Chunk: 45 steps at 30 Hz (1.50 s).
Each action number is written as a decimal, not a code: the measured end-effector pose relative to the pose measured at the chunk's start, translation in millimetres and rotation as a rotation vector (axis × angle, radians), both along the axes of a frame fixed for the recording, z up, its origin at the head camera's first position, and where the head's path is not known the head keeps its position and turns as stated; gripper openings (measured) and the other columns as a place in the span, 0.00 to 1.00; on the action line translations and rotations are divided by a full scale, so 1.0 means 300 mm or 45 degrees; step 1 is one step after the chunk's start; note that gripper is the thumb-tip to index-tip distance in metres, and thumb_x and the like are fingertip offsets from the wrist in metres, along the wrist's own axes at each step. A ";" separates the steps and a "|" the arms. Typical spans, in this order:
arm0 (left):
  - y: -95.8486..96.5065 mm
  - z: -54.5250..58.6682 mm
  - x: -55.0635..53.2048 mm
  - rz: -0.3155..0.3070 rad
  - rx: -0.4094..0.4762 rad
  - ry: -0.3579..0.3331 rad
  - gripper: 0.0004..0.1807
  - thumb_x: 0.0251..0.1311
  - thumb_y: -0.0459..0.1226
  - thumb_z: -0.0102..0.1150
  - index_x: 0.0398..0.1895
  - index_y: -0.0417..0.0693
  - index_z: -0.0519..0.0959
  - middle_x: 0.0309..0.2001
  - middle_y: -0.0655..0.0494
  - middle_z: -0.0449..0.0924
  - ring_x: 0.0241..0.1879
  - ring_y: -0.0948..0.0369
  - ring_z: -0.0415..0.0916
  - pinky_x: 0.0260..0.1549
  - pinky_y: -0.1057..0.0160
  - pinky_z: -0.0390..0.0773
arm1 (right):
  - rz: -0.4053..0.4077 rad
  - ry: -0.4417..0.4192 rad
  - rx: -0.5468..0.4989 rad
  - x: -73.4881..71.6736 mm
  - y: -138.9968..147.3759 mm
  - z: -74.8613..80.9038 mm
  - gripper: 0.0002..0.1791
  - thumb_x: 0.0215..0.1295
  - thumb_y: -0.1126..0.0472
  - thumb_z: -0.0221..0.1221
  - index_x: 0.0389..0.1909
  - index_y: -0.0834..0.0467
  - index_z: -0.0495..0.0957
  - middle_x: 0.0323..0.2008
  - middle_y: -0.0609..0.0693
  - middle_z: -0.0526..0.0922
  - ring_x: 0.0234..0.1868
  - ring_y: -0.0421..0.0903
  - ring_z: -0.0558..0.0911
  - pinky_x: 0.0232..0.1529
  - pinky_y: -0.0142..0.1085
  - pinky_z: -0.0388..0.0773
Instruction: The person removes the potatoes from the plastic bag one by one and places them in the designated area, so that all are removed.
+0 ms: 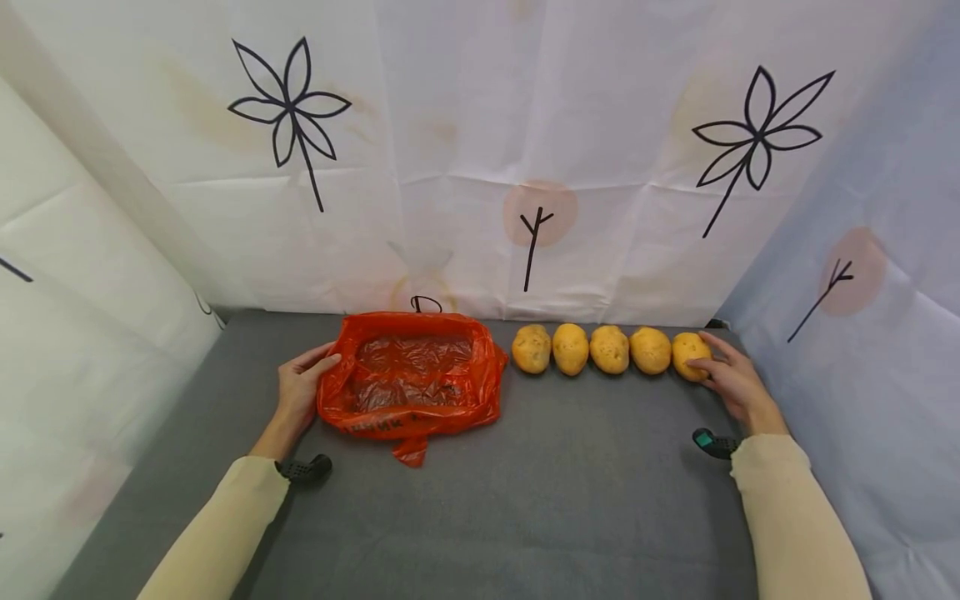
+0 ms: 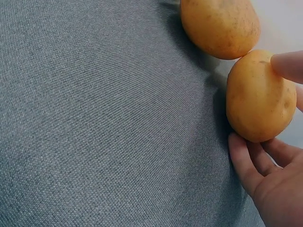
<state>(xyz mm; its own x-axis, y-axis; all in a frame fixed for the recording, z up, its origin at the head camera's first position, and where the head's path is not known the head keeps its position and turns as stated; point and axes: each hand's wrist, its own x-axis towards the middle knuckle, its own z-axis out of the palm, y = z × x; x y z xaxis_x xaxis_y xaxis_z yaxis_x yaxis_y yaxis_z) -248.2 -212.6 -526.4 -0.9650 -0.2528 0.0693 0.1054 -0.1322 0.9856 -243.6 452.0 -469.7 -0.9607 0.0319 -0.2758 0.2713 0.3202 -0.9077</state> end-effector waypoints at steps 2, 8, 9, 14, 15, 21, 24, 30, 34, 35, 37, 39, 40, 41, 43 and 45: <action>0.000 0.000 0.000 0.000 0.000 0.002 0.22 0.63 0.34 0.70 0.58 0.31 0.81 0.45 0.58 0.87 0.43 0.63 0.85 0.41 0.68 0.84 | 0.001 0.004 0.014 -0.002 -0.005 0.003 0.44 0.78 0.51 0.54 0.83 0.50 0.37 0.79 0.61 0.24 0.77 0.69 0.40 0.71 0.64 0.52; -0.001 0.001 -0.001 -0.003 0.011 0.006 0.23 0.63 0.34 0.70 0.58 0.31 0.81 0.45 0.58 0.87 0.43 0.63 0.85 0.42 0.68 0.84 | 0.007 -0.003 0.071 -0.006 -0.015 0.013 0.45 0.79 0.51 0.53 0.82 0.53 0.35 0.78 0.68 0.28 0.76 0.72 0.44 0.70 0.66 0.54; -0.001 0.002 -0.001 -0.004 0.010 0.005 0.23 0.63 0.35 0.70 0.58 0.31 0.81 0.46 0.58 0.87 0.43 0.64 0.85 0.42 0.68 0.84 | 0.014 -0.005 0.080 -0.006 -0.014 0.014 0.45 0.79 0.51 0.53 0.82 0.53 0.35 0.78 0.69 0.29 0.75 0.72 0.45 0.70 0.66 0.55; 0.001 0.001 -0.001 -0.001 0.012 0.002 0.23 0.63 0.35 0.70 0.58 0.31 0.81 0.46 0.57 0.87 0.43 0.64 0.84 0.42 0.68 0.84 | 0.042 -0.005 0.111 -0.005 -0.006 0.013 0.46 0.78 0.49 0.54 0.82 0.51 0.34 0.78 0.71 0.30 0.75 0.72 0.46 0.67 0.60 0.63; 0.002 0.001 -0.001 -0.001 0.012 0.001 0.23 0.63 0.35 0.70 0.58 0.31 0.81 0.46 0.57 0.87 0.43 0.64 0.85 0.42 0.68 0.84 | 0.043 -0.002 0.117 -0.004 -0.005 0.012 0.46 0.78 0.49 0.54 0.82 0.51 0.34 0.78 0.71 0.29 0.75 0.72 0.46 0.65 0.59 0.65; 0.007 0.000 -0.002 0.001 0.019 0.004 0.23 0.63 0.34 0.70 0.58 0.30 0.80 0.44 0.58 0.88 0.42 0.64 0.85 0.41 0.68 0.84 | 0.013 0.010 0.118 0.000 0.002 0.009 0.47 0.77 0.49 0.55 0.82 0.50 0.34 0.77 0.71 0.28 0.75 0.73 0.44 0.53 0.39 0.74; 0.012 0.003 -0.002 0.002 0.028 0.010 0.22 0.62 0.33 0.70 0.58 0.30 0.81 0.43 0.60 0.88 0.42 0.64 0.85 0.41 0.68 0.84 | -0.005 0.013 0.120 0.006 0.007 0.007 0.48 0.76 0.48 0.56 0.82 0.50 0.34 0.77 0.71 0.29 0.75 0.73 0.45 0.45 0.28 0.72; 0.015 0.007 -0.010 0.002 0.050 0.031 0.23 0.62 0.33 0.70 0.58 0.28 0.79 0.42 0.60 0.88 0.41 0.64 0.85 0.41 0.69 0.84 | -0.047 0.020 0.132 0.019 0.006 0.001 0.48 0.76 0.46 0.56 0.82 0.49 0.35 0.77 0.72 0.32 0.75 0.72 0.47 0.42 0.24 0.74; 0.014 0.008 -0.017 0.022 0.098 0.066 0.25 0.64 0.33 0.68 0.60 0.25 0.77 0.44 0.60 0.88 0.43 0.64 0.84 0.43 0.70 0.83 | -0.049 0.044 0.142 0.023 0.004 0.003 0.49 0.75 0.45 0.56 0.82 0.52 0.35 0.77 0.74 0.34 0.74 0.74 0.48 0.40 0.22 0.75; 0.015 0.008 -0.018 0.029 0.107 0.075 0.25 0.65 0.33 0.68 0.60 0.25 0.76 0.44 0.60 0.88 0.44 0.64 0.84 0.43 0.70 0.83 | -0.045 0.048 0.142 0.024 0.005 0.004 0.49 0.75 0.46 0.56 0.82 0.52 0.35 0.77 0.74 0.33 0.74 0.74 0.48 0.39 0.22 0.75; 0.015 0.009 -0.017 0.042 0.118 0.093 0.25 0.65 0.33 0.67 0.61 0.24 0.76 0.45 0.60 0.88 0.45 0.64 0.84 0.44 0.70 0.82 | -0.038 0.051 0.144 0.028 0.006 0.006 0.49 0.75 0.46 0.57 0.82 0.53 0.35 0.76 0.75 0.33 0.74 0.75 0.48 0.38 0.21 0.75; 0.016 0.010 -0.017 0.049 0.115 0.107 0.25 0.65 0.33 0.67 0.60 0.24 0.76 0.45 0.61 0.88 0.45 0.64 0.84 0.44 0.70 0.82 | -0.037 0.047 0.143 0.031 0.007 0.008 0.50 0.75 0.46 0.57 0.82 0.53 0.35 0.76 0.75 0.33 0.74 0.75 0.48 0.38 0.20 0.76; 0.017 0.011 -0.016 0.051 0.116 0.111 0.25 0.65 0.33 0.67 0.60 0.24 0.76 0.44 0.61 0.88 0.45 0.64 0.84 0.44 0.70 0.82 | -0.038 0.044 0.148 0.031 0.006 0.010 0.50 0.75 0.46 0.57 0.82 0.53 0.35 0.76 0.75 0.33 0.74 0.75 0.48 0.38 0.21 0.77; 0.017 0.012 -0.015 0.051 0.119 0.115 0.25 0.65 0.33 0.67 0.60 0.24 0.76 0.44 0.61 0.88 0.45 0.63 0.84 0.44 0.70 0.83 | -0.040 0.042 0.159 0.032 0.005 0.012 0.50 0.75 0.46 0.57 0.82 0.54 0.35 0.76 0.75 0.34 0.74 0.75 0.49 0.40 0.22 0.78; 0.016 0.013 -0.016 0.046 0.125 0.119 0.26 0.65 0.34 0.67 0.60 0.24 0.76 0.44 0.61 0.88 0.44 0.63 0.84 0.44 0.70 0.83 | -0.045 0.050 0.193 0.034 -0.001 0.021 0.50 0.75 0.46 0.57 0.82 0.56 0.35 0.76 0.76 0.36 0.73 0.75 0.51 0.48 0.31 0.80; 0.016 0.015 -0.015 0.045 0.141 0.120 0.26 0.65 0.34 0.67 0.60 0.24 0.76 0.45 0.59 0.88 0.44 0.63 0.84 0.44 0.69 0.83 | -0.046 0.076 0.278 0.039 -0.014 0.038 0.50 0.75 0.45 0.56 0.82 0.58 0.36 0.75 0.78 0.38 0.72 0.77 0.51 0.57 0.48 0.78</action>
<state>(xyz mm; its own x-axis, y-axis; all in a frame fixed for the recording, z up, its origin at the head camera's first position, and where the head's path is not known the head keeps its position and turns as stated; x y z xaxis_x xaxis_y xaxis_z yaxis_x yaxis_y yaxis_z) -252.7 -207.7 -522.0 -0.9459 -0.2977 0.1291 0.2034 -0.2341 0.9507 -231.8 447.9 -458.3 -0.9723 0.1190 -0.2012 0.2337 0.5021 -0.8326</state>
